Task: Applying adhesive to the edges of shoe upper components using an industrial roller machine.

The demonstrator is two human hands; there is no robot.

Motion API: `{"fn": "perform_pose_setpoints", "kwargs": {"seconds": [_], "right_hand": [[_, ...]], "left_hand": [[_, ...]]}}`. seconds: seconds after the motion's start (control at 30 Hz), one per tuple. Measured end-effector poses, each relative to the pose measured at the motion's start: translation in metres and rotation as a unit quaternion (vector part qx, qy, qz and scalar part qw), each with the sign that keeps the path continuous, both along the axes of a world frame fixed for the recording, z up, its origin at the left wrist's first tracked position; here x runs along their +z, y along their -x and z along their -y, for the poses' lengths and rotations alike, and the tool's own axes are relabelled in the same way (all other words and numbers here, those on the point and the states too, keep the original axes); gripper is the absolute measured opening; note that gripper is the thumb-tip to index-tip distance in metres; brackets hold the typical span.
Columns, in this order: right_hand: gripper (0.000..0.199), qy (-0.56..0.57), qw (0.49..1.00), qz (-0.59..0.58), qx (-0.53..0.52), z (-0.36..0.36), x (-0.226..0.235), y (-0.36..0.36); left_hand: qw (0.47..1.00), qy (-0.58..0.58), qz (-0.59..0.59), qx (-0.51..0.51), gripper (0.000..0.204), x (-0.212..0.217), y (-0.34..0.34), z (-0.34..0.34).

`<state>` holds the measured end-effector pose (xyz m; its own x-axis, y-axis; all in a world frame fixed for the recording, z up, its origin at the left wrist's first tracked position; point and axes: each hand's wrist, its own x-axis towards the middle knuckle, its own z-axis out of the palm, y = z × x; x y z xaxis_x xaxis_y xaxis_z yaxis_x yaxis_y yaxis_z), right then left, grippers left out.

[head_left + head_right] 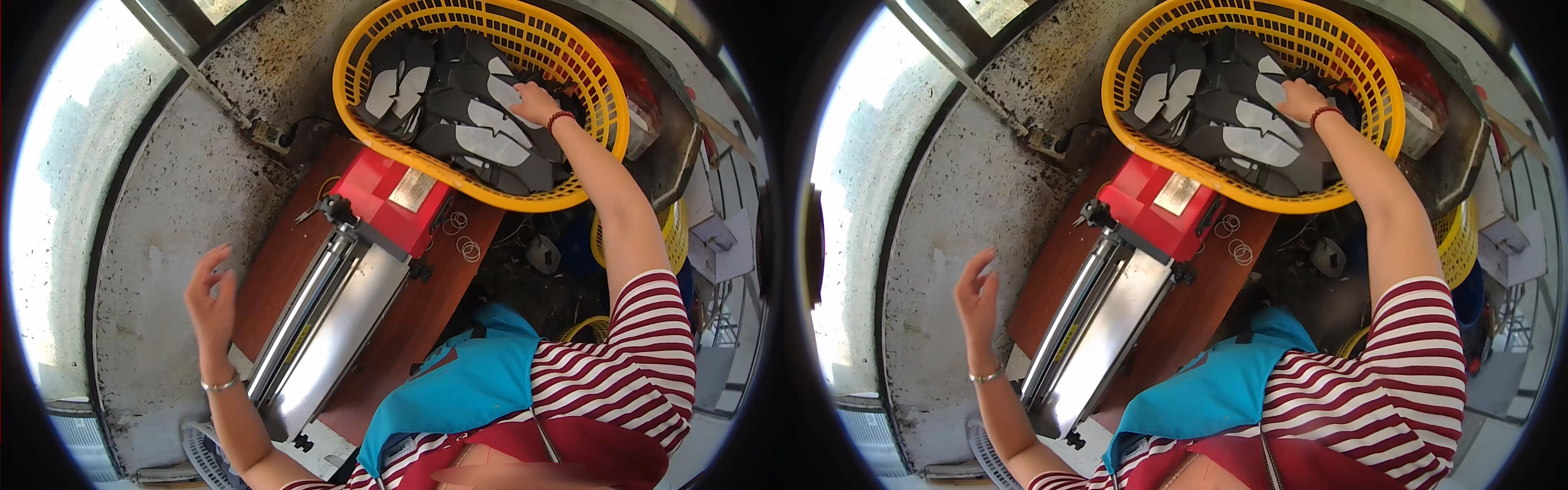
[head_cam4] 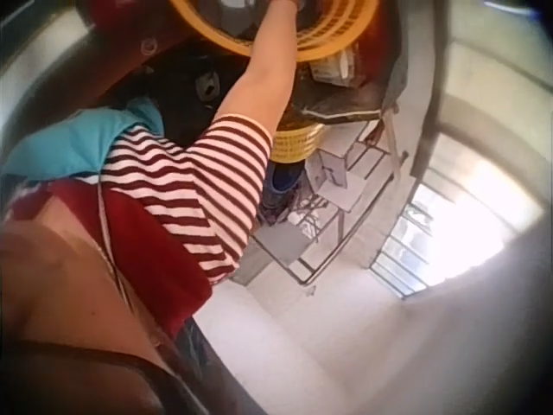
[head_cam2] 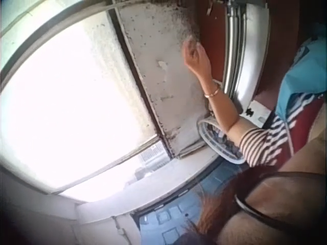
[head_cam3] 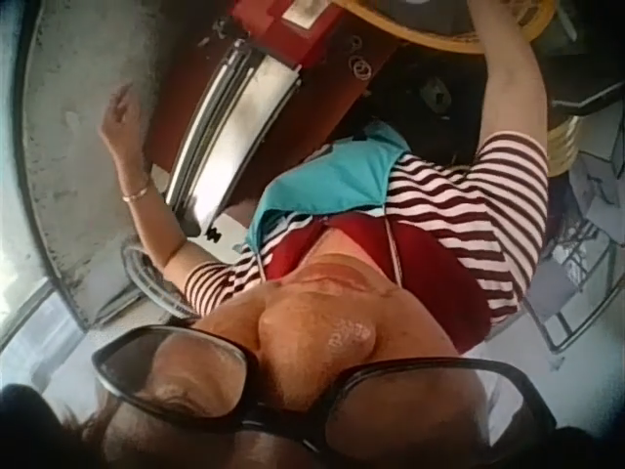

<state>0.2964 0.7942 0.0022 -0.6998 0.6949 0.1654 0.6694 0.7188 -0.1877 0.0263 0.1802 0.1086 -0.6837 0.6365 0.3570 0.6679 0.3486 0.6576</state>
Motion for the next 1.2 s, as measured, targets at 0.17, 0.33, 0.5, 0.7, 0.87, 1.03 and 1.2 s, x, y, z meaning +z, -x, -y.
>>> {"fn": "perform_pose_setpoints", "kwargs": {"seconds": [0.17,0.33,0.5,0.7,0.87,1.03,1.2], "right_hand": [[0.115,0.151,0.985,0.017,-0.083,-0.079,-0.062,0.017],[0.107,0.210,0.977,0.029,-0.006,-0.092,-0.041,0.014],[0.078,0.112,0.992,0.065,0.010,-0.045,-0.028,-0.003],[0.048,0.040,0.990,0.133,0.032,-0.002,-0.002,-0.007],[0.042,0.061,0.990,0.059,0.109,-0.021,-0.016,-0.006],[0.069,0.207,0.973,-0.089,0.050,-0.039,-0.058,0.006],[0.095,0.211,0.972,-0.018,0.098,0.009,-0.046,0.011]], "left_hand": [[0.969,0.040,0.005,-0.242,0.028,-0.007,-0.082,-0.228],[0.890,0.295,0.102,-0.333,0.031,-0.074,-0.120,-0.384],[0.809,0.488,-0.131,-0.300,0.033,-0.116,-0.140,-0.447],[0.817,0.496,-0.112,-0.272,0.033,-0.143,-0.144,-0.474],[0.859,0.442,-0.060,-0.250,0.040,-0.147,-0.134,-0.473],[0.889,0.386,-0.030,-0.244,0.038,-0.157,-0.130,-0.475],[0.902,0.345,0.124,-0.227,0.029,-0.169,-0.111,-0.478]]}}
